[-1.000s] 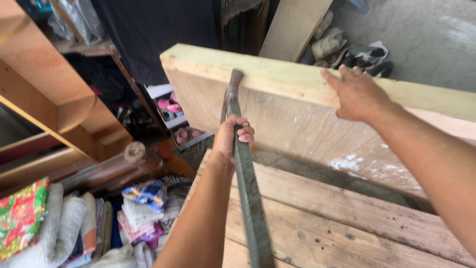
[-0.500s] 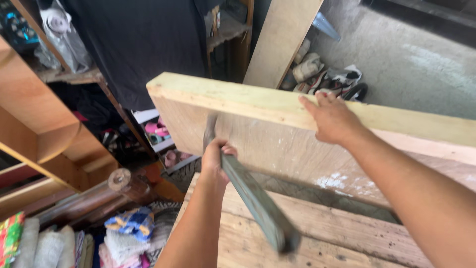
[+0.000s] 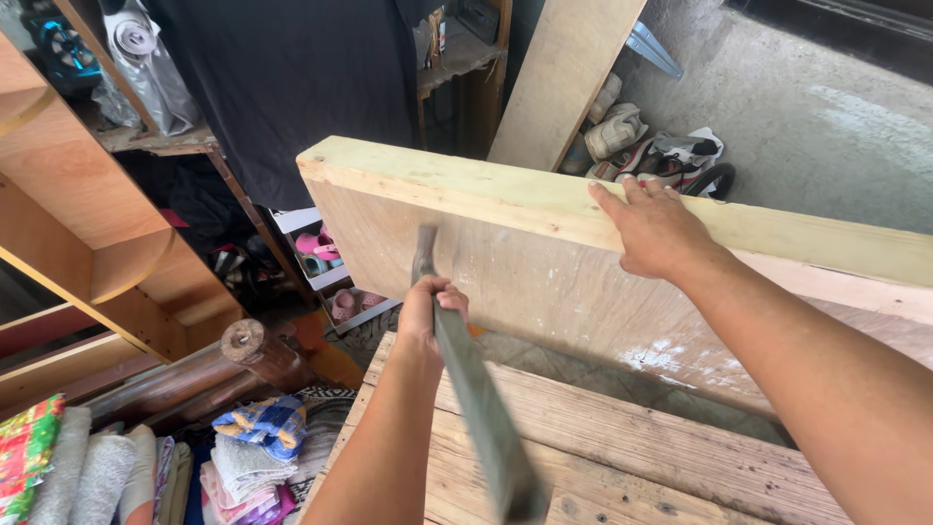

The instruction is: The person uses a hammer to tap and align a wooden plank along the edge of a larger wooden panel, likely part of a furniture assembly. The person repeatedly taps the plank to secure it in place while holding the panel steady.

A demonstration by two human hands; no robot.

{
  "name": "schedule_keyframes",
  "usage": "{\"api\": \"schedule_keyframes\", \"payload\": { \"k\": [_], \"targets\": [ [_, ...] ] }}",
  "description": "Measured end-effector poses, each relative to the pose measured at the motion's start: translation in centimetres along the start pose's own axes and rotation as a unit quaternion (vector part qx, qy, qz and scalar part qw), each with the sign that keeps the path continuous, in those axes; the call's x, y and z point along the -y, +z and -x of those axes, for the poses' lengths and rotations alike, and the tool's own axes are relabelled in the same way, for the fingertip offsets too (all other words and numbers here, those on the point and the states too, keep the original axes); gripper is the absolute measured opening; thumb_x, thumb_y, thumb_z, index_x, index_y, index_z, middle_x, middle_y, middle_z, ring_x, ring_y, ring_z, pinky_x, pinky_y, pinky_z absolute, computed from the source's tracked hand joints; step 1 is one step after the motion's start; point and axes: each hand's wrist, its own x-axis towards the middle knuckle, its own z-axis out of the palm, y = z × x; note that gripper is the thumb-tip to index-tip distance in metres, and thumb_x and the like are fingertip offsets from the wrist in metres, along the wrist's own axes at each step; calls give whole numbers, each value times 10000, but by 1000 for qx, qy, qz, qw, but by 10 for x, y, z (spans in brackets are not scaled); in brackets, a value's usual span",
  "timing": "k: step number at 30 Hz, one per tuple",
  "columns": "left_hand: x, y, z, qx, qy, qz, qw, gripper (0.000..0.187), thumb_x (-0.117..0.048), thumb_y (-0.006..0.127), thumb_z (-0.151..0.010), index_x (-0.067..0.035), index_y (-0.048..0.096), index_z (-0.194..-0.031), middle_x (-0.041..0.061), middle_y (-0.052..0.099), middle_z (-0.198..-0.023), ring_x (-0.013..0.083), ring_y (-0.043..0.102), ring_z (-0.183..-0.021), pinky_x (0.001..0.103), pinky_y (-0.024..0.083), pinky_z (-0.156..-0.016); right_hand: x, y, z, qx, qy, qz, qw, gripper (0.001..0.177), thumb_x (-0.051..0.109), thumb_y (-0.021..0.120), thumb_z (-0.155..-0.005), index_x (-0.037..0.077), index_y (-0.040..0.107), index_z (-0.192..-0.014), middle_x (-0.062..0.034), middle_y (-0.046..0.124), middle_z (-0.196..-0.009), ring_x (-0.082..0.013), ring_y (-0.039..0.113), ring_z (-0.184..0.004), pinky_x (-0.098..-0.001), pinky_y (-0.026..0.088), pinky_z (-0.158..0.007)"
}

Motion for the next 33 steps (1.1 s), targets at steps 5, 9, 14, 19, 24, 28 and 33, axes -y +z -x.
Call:
{"api": "schedule_keyframes", "payload": {
  "k": [5, 9, 14, 19, 24, 28, 33],
  "targets": [
    [9, 4, -1, 24, 23, -20, 999, 112, 2, 541, -857, -17, 441, -810, 43, 471, -678, 87, 459, -513, 191, 415, -392, -6, -1, -2, 27, 2, 4, 1000, 1017, 87, 755, -749, 207, 248, -1623, -248, 369, -1563, -449, 378, -1443, -472, 341, -1214],
    [0, -3, 17, 41, 25, -16, 999, 122, 1, 542, -857, -34, 441, -799, 37, 473, -668, 83, 445, -499, 187, 415, -389, -4, 2, 1, -1, -11, 7, 1000, 1027, 90, 776, -729, 210, 254, -1605, -270, 315, -1586, -466, 374, -1415, -482, 341, -1180],
    [-17, -13, 23, 22, 38, -1, 999, 114, -7, 540, -861, -34, 441, -812, 21, 449, -650, 86, 455, -505, 186, 421, -392, -6, 0, -3, 15, -14, -2, 1000, 1041, 114, 811, -700, 196, 268, -1584, -252, 326, -1574, -454, 385, -1407, -460, 355, -1166],
    [-42, -4, 6, 34, 53, 19, 998, 156, -10, 534, -861, -83, 415, -791, -5, 426, -618, 79, 422, -474, 194, 420, -389, 10, -8, -16, 58, 41, 0, 997, 932, 280, 867, -690, 108, 420, -1490, -281, 554, -1388, -413, 513, -1346, -442, 453, -1143],
    [-64, -6, -3, 15, 30, 36, 999, 155, -11, 542, -865, -74, 415, -802, 5, 450, -625, 88, 453, -485, 195, 433, -400, 51, -15, -49, 47, 38, -7, 998, 790, 319, 862, -699, 6, 540, -1349, -252, 614, -1354, -403, 606, -1264, -483, 521, -1076],
    [-67, -8, -13, -33, 91, 65, 993, 143, 7, 548, -868, -48, 425, -822, 26, 458, -640, 100, 447, -484, 205, 449, -425, 71, -8, -48, -4, 14, 57, 998, 998, 180, 829, -713, 136, 311, -1565, -297, 430, -1471, -471, 475, -1305, -556, 430, -1070],
    [-81, 0, -19, -22, 110, 60, 992, 146, 1, 543, -866, -60, 417, -822, 21, 449, -654, 103, 449, -484, 219, 448, -426, 75, -9, -46, 6, 11, 53, 999, 1055, 149, 791, -745, 298, 199, -1605, -273, 309, -1562, -483, 403, -1367, -606, 371, -1109]
  ]
}}
